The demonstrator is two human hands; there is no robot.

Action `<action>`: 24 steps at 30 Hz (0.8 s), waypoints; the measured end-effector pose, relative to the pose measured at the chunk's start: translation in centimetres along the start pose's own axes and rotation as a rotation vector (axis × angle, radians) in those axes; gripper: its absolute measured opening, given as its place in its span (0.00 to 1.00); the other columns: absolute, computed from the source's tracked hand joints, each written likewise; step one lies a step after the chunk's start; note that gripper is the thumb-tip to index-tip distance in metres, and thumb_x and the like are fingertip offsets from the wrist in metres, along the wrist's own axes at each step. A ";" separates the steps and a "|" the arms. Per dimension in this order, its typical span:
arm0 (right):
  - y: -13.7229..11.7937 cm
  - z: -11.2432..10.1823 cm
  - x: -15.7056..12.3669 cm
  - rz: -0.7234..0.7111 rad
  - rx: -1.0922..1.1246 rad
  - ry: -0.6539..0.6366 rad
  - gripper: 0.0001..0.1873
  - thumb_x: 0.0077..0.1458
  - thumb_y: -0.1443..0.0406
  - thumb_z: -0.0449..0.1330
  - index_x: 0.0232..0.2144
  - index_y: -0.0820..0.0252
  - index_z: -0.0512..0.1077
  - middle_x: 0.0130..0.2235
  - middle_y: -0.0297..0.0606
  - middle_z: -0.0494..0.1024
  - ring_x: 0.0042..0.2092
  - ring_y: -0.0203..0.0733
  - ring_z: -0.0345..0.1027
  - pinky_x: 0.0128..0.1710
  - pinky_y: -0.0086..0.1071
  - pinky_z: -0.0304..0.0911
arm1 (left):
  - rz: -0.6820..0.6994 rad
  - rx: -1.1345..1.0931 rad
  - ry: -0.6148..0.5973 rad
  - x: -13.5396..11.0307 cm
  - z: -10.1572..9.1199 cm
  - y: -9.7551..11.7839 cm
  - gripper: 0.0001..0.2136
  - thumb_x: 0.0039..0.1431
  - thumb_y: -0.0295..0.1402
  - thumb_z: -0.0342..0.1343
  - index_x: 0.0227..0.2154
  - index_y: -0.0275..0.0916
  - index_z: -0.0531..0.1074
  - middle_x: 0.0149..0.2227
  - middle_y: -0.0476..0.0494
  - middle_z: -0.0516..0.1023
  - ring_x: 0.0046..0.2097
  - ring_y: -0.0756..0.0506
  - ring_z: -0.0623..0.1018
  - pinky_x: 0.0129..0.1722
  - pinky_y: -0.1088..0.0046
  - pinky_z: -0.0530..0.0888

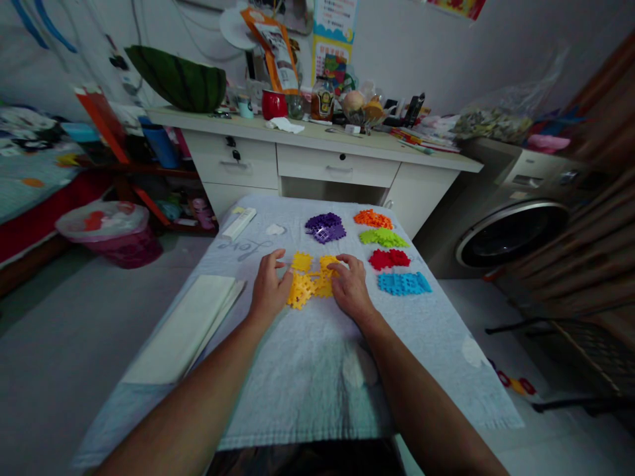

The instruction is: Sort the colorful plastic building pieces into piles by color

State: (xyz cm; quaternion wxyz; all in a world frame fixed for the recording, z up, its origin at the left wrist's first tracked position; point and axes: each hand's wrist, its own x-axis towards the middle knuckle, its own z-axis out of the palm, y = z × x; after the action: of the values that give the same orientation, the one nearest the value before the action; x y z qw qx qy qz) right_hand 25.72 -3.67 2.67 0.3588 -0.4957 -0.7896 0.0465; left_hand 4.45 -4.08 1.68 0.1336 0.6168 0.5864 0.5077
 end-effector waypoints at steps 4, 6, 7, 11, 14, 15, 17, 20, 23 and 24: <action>-0.8 0.1 -0.1 -0.050 -0.047 -0.146 0.24 0.53 0.70 0.55 0.52 0.53 0.72 0.61 0.43 0.61 0.61 0.52 0.50 0.60 0.50 0.48 | 0.183 0.206 -0.228 -0.4 -0.3 0.9 0.10 0.54 0.29 0.52 0.39 0.40 0.72 0.42 0.42 0.74 0.45 0.42 0.74 0.49 0.61 0.71; -0.8 0.1 -0.1 -0.056 -0.069 -0.222 0.22 0.52 0.69 0.56 0.50 0.52 0.74 0.62 0.42 0.61 0.63 0.54 0.48 0.60 0.52 0.46 | 0.243 0.272 -0.339 -0.7 -0.3 1.3 0.09 0.53 0.28 0.52 0.37 0.39 0.73 0.40 0.42 0.76 0.45 0.41 0.74 0.49 0.60 0.71; -0.8 0.1 -0.1 -0.055 -0.078 -0.248 0.21 0.52 0.68 0.56 0.48 0.52 0.75 0.62 0.41 0.62 0.63 0.54 0.47 0.60 0.52 0.45 | 0.264 0.282 -0.377 -0.8 -0.2 1.4 0.09 0.53 0.28 0.53 0.37 0.39 0.73 0.40 0.42 0.76 0.45 0.41 0.74 0.48 0.60 0.71; -0.4 -0.4 -0.1 -0.035 -0.119 -0.244 0.15 0.49 0.69 0.57 0.39 0.55 0.78 0.61 0.40 0.65 0.63 0.55 0.47 0.61 0.51 0.43 | 0.355 0.203 -0.505 -1.5 0.0 2.2 0.12 0.54 0.28 0.54 0.41 0.39 0.73 0.44 0.42 0.75 0.47 0.43 0.75 0.50 0.64 0.71; 0.3 -1.0 0.0 0.051 -0.178 -0.167 0.11 0.48 0.71 0.56 0.32 0.57 0.78 0.58 0.41 0.67 0.62 0.55 0.48 0.61 0.51 0.44 | 0.410 0.153 -0.593 -1.9 0.1 2.8 0.12 0.54 0.32 0.57 0.43 0.40 0.73 0.47 0.42 0.75 0.48 0.43 0.75 0.51 0.65 0.71; 0.6 -1.2 0.0 0.095 -0.197 -0.141 0.11 0.49 0.71 0.55 0.30 0.57 0.78 0.57 0.41 0.68 0.61 0.55 0.49 0.60 0.52 0.44 | 0.424 0.151 -0.608 -2.0 0.1 2.9 0.13 0.53 0.33 0.58 0.43 0.41 0.73 0.47 0.42 0.74 0.49 0.42 0.74 0.52 0.64 0.71; 1.3 -1.4 0.0 0.177 -0.223 -0.094 0.12 0.50 0.72 0.54 0.27 0.57 0.78 0.56 0.42 0.69 0.60 0.55 0.51 0.59 0.53 0.46 | 0.445 0.161 -0.611 -2.1 0.2 2.9 0.14 0.52 0.34 0.59 0.43 0.41 0.74 0.49 0.41 0.74 0.51 0.41 0.73 0.54 0.62 0.70; 2.0 -1.6 -0.1 0.210 -0.217 -0.060 0.13 0.49 0.72 0.54 0.29 0.57 0.78 0.56 0.44 0.69 0.59 0.55 0.52 0.58 0.52 0.48 | 0.436 0.184 -0.579 -1.8 0.0 2.5 0.11 0.52 0.34 0.59 0.40 0.41 0.74 0.49 0.41 0.73 0.51 0.40 0.73 0.54 0.61 0.69; 1.7 -1.4 -0.2 0.122 -0.150 -0.072 0.17 0.48 0.72 0.55 0.38 0.56 0.79 0.57 0.44 0.67 0.59 0.53 0.53 0.59 0.50 0.49 | 0.373 0.201 -0.535 -1.3 -0.3 1.8 0.08 0.55 0.33 0.56 0.38 0.40 0.73 0.45 0.41 0.74 0.48 0.42 0.74 0.51 0.62 0.70; 1.4 -1.2 -0.3 0.078 -0.123 -0.091 0.19 0.48 0.72 0.55 0.41 0.55 0.78 0.58 0.43 0.66 0.59 0.52 0.52 0.59 0.49 0.48 | 0.345 0.206 -0.524 -1.1 -0.3 1.6 0.08 0.56 0.33 0.55 0.37 0.40 0.73 0.44 0.41 0.75 0.47 0.42 0.74 0.50 0.62 0.71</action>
State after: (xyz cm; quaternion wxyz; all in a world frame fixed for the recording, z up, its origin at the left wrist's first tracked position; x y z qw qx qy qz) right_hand 27.59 -3.53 2.80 0.2895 -0.5446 -0.7864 0.0344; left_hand 5.34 -5.61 2.55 0.1291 0.8269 0.4674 0.2849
